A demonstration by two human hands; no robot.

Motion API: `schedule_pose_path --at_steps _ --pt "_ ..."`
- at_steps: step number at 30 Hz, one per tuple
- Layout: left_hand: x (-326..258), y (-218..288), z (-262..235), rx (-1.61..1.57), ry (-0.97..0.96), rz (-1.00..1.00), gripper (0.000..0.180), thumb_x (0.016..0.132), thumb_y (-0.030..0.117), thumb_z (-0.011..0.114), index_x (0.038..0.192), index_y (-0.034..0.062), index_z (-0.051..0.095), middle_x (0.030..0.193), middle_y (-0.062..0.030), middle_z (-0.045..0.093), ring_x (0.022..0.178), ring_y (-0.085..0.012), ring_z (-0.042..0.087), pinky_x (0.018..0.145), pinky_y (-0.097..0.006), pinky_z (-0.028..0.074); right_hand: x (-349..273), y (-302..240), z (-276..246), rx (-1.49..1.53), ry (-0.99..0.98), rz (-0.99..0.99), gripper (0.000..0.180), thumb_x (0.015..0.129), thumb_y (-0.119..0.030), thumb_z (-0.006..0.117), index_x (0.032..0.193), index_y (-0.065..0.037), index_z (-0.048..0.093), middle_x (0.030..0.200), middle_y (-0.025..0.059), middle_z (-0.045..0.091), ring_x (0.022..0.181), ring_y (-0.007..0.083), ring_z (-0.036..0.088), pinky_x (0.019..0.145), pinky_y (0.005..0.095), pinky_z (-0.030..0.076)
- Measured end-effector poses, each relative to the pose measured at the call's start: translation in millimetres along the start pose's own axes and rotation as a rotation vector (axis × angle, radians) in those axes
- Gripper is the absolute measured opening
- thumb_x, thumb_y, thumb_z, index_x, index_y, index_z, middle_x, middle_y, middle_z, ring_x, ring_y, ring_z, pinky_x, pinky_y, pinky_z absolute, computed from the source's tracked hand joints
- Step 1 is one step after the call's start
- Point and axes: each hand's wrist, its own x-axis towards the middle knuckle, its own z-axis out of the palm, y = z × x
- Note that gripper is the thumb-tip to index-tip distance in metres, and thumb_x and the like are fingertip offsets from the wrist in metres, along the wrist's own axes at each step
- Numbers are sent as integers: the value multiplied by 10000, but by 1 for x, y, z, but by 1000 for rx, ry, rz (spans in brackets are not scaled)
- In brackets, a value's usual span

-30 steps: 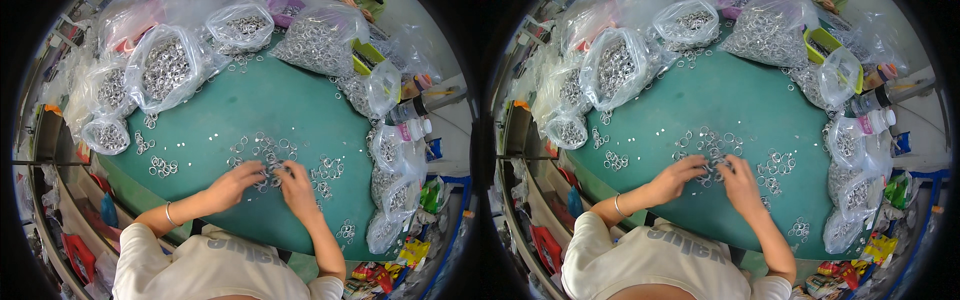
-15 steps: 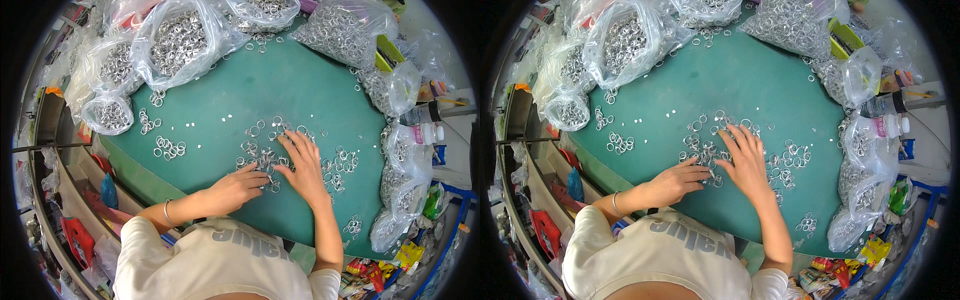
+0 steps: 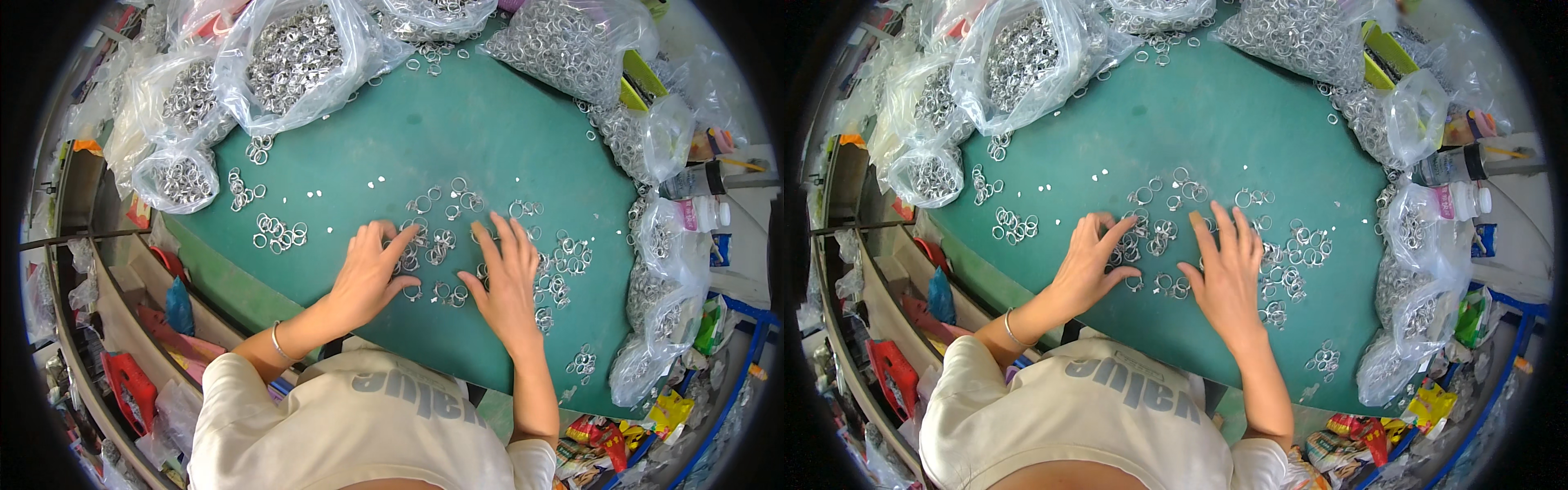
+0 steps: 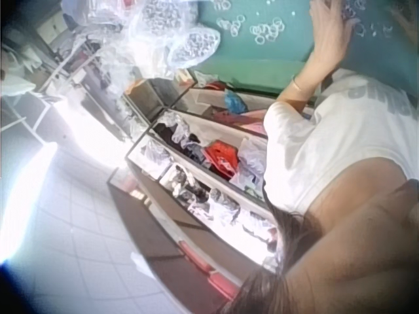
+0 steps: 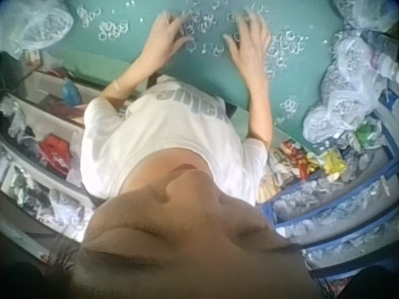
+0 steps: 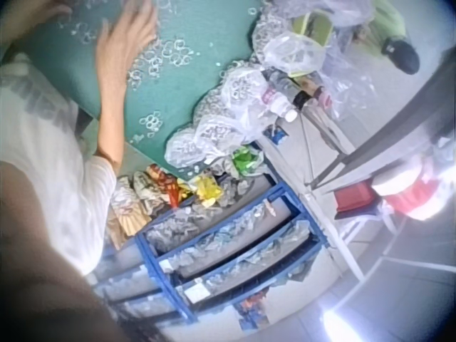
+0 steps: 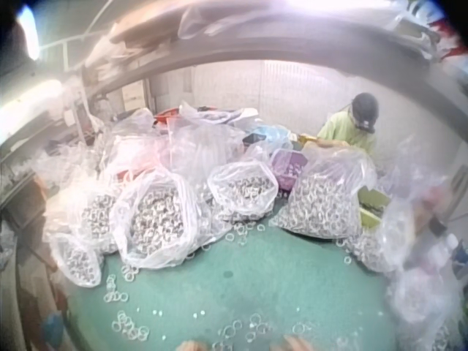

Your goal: The person picks up small metal rings and white circular components from a green table by hand, handles them individually to sort them, and moves them into separate groups across the workspace.

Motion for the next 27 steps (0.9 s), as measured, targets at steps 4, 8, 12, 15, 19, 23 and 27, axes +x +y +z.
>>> schedule_pose_path --at_steps 4,8,12,15,19,23,27 --pt "7 -7 0 18 -50 5 410 767 10 696 1151 46 557 1030 -129 466 928 -296 473 818 -369 416 -5 33 15 184 104 82 293 773 28 640 1062 -18 630 1027 122 615 990 298 576 865 405 442" --pt "13 -21 6 -33 51 11 302 783 -8 676 1064 29 574 1025 -131 497 911 -310 506 802 -372 436 -5 37 -9 360 283 330 196 822 98 556 966 4 648 889 124 639 797 248 629 716 333 495" --pt "21 -19 6 -201 120 3 211 822 -7 642 1028 22 606 978 -114 556 831 -241 535 724 -312 448 -20 49 -14 395 315 396 188 838 88 556 982 4 643 927 124 644 807 235 638 731 314 502" --pt "24 -9 3 -468 92 -137 199 847 -7 615 1043 21 622 944 -88 580 783 -176 518 693 -268 431 -26 44 -19 248 339 337 183 825 69 585 991 20 645 971 144 643 926 285 619 819 345 487" --pt "28 -10 7 -478 71 -117 245 844 -25 607 1082 27 631 941 -65 585 750 -145 493 662 -250 422 -26 39 -22 59 230 299 386 796 -72 694 1159 -6 581 1198 166 555 1150 335 497 983 423 370" --pt "25 -8 10 -386 89 -37 277 816 -64 613 1075 29 642 958 -51 577 733 -132 472 652 -251 418 -40 28 -5 -57 30 160 495 764 -143 723 1218 -47 551 1288 135 498 1227 326 431 1030 473 300" --pt "22 -8 7 -422 102 -135 276 804 -81 613 1055 29 653 967 -40 568 729 -110 459 636 -233 406 -61 21 5 -89 60 -9 314 757 -48 700 1065 -60 638 1165 94 579 1153 264 503 1000 452 334"
